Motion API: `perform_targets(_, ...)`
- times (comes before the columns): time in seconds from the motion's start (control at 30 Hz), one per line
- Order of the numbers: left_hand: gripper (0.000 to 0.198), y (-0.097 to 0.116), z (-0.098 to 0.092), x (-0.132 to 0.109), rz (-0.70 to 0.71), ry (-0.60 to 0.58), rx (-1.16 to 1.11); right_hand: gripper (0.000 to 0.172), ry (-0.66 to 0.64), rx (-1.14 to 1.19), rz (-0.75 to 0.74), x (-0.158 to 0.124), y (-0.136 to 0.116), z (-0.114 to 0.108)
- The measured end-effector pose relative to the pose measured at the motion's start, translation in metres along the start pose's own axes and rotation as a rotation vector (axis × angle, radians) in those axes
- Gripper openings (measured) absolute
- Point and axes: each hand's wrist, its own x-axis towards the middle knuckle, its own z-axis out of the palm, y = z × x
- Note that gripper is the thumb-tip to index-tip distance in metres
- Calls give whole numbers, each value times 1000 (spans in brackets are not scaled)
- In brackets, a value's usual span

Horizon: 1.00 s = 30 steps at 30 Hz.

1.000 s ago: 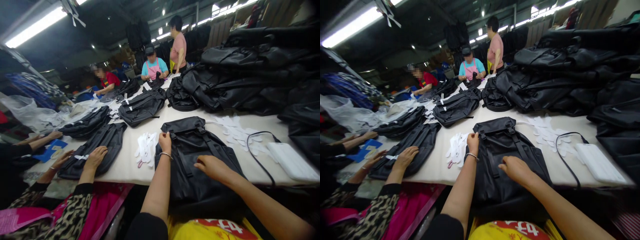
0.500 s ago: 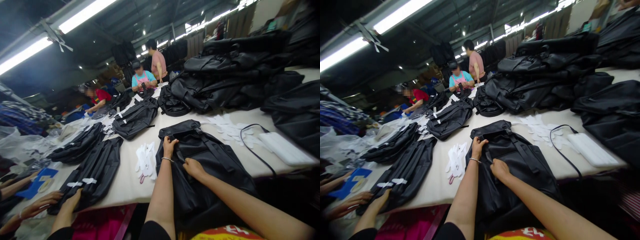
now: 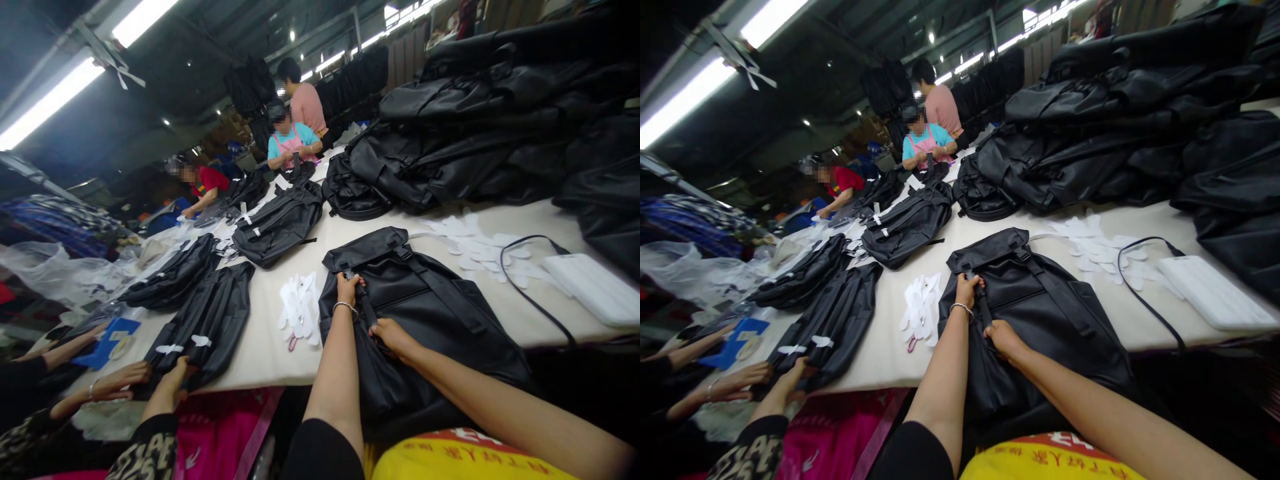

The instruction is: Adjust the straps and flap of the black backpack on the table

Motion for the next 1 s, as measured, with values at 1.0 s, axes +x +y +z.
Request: perform_targets(1.0, 43, 7, 15, 19, -112, 199, 228, 15, -102, 255, -43, -24, 1, -13)
